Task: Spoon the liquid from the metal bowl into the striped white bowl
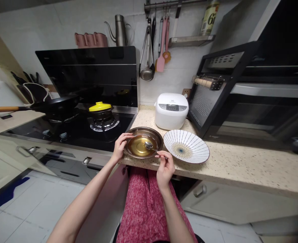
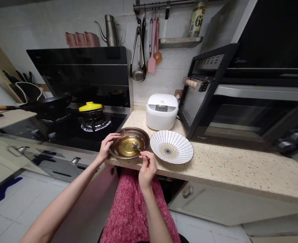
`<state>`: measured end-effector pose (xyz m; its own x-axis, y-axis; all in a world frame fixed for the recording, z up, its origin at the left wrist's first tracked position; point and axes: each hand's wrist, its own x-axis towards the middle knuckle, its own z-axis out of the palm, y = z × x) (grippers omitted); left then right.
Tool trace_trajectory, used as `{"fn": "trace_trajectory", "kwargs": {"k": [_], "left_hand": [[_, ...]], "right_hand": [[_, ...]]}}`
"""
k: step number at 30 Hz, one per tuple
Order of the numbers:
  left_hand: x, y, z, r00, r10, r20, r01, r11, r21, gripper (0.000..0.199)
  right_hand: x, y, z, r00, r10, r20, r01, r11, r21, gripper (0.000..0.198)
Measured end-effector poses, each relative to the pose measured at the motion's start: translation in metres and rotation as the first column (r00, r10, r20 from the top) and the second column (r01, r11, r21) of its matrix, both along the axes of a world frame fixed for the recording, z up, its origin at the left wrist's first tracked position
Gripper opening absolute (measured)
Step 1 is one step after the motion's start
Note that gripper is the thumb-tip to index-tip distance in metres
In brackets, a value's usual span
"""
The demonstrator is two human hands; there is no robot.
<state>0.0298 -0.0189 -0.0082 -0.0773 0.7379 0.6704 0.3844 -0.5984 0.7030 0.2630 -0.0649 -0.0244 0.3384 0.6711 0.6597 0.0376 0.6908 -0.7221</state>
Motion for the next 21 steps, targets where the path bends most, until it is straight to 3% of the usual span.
{"fn": "trace_trajectory", "kwargs": {"k": [6, 21], "left_hand": [[0.001, -0.001, 0.002, 1.000, 0.007, 0.018, -0.007, 1.000, -0.002, 0.036], [0.002, 0.003, -0.003, 0.995, 0.055, 0.086, -0.052, 0.998, -0.034, 0.043]], "right_hand": [[0.003, -0.002, 0.003, 0.996, 0.002, -0.089, -0.002, 1.000, -0.003, 0.019], [0.016, -0.014, 0.023, 0.986, -0.132, -0.105, 0.139, 0.988, 0.064, 0.017]]}}
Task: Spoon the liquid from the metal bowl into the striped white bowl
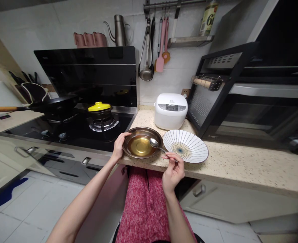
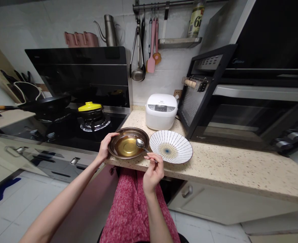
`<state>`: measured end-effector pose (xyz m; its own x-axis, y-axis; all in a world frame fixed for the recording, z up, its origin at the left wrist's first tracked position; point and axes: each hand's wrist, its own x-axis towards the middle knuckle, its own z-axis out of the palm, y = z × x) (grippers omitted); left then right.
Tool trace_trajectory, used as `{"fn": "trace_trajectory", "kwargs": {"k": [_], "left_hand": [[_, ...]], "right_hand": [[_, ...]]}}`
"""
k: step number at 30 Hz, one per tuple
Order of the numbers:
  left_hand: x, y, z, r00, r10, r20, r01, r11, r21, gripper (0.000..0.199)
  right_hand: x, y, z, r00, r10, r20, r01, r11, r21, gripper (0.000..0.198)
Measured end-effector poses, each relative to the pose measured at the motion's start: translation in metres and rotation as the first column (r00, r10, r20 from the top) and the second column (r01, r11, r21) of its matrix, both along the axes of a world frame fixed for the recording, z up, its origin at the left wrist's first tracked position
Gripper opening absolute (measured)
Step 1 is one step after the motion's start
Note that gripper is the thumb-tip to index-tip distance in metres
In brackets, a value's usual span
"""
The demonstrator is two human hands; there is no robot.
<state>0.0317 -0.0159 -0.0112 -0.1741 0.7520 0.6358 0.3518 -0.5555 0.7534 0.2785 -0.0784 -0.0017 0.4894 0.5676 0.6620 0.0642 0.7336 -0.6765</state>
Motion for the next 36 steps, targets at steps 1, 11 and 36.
{"fn": "trace_trajectory", "kwargs": {"k": [1, 11, 36], "left_hand": [[0.000, 0.000, 0.000, 1.000, -0.001, -0.003, 0.001, 1.000, 0.003, 0.043], [0.000, 0.001, 0.000, 1.000, -0.019, -0.009, 0.019, 0.999, 0.040, 0.040], [-0.001, 0.000, 0.002, 0.999, -0.009, -0.039, 0.010, 0.999, 0.032, 0.042]], "right_hand": [[0.002, 0.000, 0.001, 1.000, -0.013, -0.004, 0.013, 1.000, 0.002, 0.017], [0.023, 0.001, 0.013, 0.987, -0.141, -0.081, 0.147, 0.986, 0.075, 0.012], [0.043, 0.017, -0.003, 0.840, -0.375, 0.391, 0.233, 0.902, 0.364, 0.016]]}}
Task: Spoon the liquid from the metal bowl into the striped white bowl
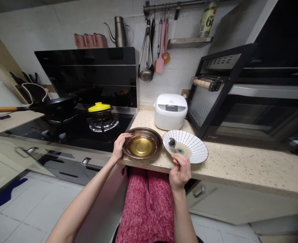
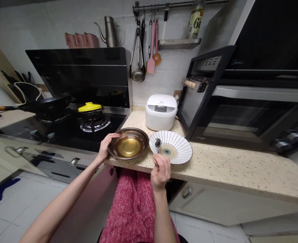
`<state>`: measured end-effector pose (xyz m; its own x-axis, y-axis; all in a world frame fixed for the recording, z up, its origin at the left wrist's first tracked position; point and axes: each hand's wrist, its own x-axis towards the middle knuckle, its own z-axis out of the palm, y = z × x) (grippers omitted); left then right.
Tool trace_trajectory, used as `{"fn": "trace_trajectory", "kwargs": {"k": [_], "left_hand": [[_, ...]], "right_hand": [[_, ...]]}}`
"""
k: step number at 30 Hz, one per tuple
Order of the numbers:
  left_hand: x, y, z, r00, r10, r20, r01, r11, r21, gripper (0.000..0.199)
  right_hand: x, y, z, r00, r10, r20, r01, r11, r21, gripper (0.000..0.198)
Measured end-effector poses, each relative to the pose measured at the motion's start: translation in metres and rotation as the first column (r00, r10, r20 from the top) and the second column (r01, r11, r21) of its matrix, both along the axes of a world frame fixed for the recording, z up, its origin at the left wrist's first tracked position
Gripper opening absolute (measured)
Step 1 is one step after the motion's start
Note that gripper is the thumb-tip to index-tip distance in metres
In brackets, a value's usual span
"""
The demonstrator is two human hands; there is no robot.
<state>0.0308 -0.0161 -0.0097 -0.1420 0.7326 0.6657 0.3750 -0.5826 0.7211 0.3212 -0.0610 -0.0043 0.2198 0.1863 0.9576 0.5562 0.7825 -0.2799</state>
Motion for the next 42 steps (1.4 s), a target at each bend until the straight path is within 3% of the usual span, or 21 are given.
{"fn": "trace_trajectory", "kwargs": {"k": [4, 8, 14, 23, 34, 42], "left_hand": [[0.000, 0.000, -0.001, 1.000, 0.008, -0.002, -0.008, 1.000, 0.001, 0.042], [0.000, 0.000, -0.001, 1.000, 0.003, -0.001, -0.003, 1.000, 0.001, 0.042], [0.001, -0.001, 0.000, 1.000, 0.000, 0.006, 0.000, 1.000, -0.005, 0.041], [0.000, 0.000, 0.001, 1.000, -0.013, 0.008, 0.013, 1.000, -0.004, 0.040], [0.001, 0.000, -0.001, 0.999, -0.015, 0.031, 0.014, 1.000, 0.007, 0.039], [0.001, 0.000, -0.001, 1.000, -0.008, 0.025, 0.008, 1.000, 0.004, 0.040]], "right_hand": [[-0.006, -0.007, 0.002, 0.979, 0.046, -0.199, -0.057, 0.997, -0.049, 0.014], [-0.018, -0.015, 0.002, 0.914, 0.161, -0.373, -0.220, 0.968, -0.121, 0.015], [-0.036, -0.015, -0.005, 0.895, 0.275, -0.352, -0.363, 0.906, -0.215, 0.015], [-0.052, -0.009, -0.014, 0.897, 0.305, -0.320, -0.407, 0.854, -0.325, 0.017], [-0.058, -0.005, -0.010, 0.920, 0.308, -0.244, -0.381, 0.850, -0.363, 0.019], [-0.062, -0.005, -0.018, 0.891, 0.315, -0.326, -0.423, 0.838, -0.345, 0.019]]}}
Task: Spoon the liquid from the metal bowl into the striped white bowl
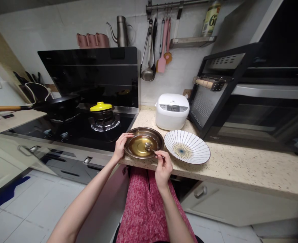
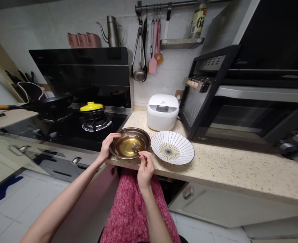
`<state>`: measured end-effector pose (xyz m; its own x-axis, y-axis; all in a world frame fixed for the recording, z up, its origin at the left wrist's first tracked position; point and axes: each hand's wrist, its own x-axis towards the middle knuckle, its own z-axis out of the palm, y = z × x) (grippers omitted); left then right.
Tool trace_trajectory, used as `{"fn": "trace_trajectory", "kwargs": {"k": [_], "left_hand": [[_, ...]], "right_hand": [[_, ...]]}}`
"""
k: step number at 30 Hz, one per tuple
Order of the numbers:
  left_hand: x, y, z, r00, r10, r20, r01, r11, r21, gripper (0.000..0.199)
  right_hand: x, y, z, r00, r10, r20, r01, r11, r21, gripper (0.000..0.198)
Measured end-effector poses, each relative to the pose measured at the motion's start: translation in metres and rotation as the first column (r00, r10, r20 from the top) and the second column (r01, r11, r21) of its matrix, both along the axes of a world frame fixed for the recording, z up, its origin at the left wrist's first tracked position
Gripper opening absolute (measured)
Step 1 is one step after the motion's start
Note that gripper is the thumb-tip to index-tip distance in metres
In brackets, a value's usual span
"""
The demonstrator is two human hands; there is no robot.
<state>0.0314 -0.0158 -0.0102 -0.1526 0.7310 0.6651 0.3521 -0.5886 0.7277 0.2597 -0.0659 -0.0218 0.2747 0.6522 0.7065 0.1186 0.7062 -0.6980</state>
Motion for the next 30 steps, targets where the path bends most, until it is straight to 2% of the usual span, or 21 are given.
{"fn": "trace_trajectory", "kwargs": {"k": [9, 15, 30], "left_hand": [[0.001, 0.000, 0.000, 1.000, -0.005, 0.003, 0.005, 1.000, 0.000, 0.039], [0.000, 0.000, 0.000, 1.000, 0.005, 0.000, -0.005, 1.000, 0.001, 0.039], [-0.001, 0.001, 0.000, 1.000, -0.006, -0.005, 0.006, 1.000, 0.004, 0.040]], "right_hand": [[-0.001, -0.002, -0.004, 0.996, -0.015, -0.091, 0.019, 0.999, 0.047, 0.018], [0.005, -0.007, 0.003, 0.989, -0.027, -0.143, 0.036, 0.998, 0.061, 0.017], [0.039, -0.016, 0.034, 0.937, -0.233, -0.260, 0.274, 0.952, 0.134, 0.012]]}}
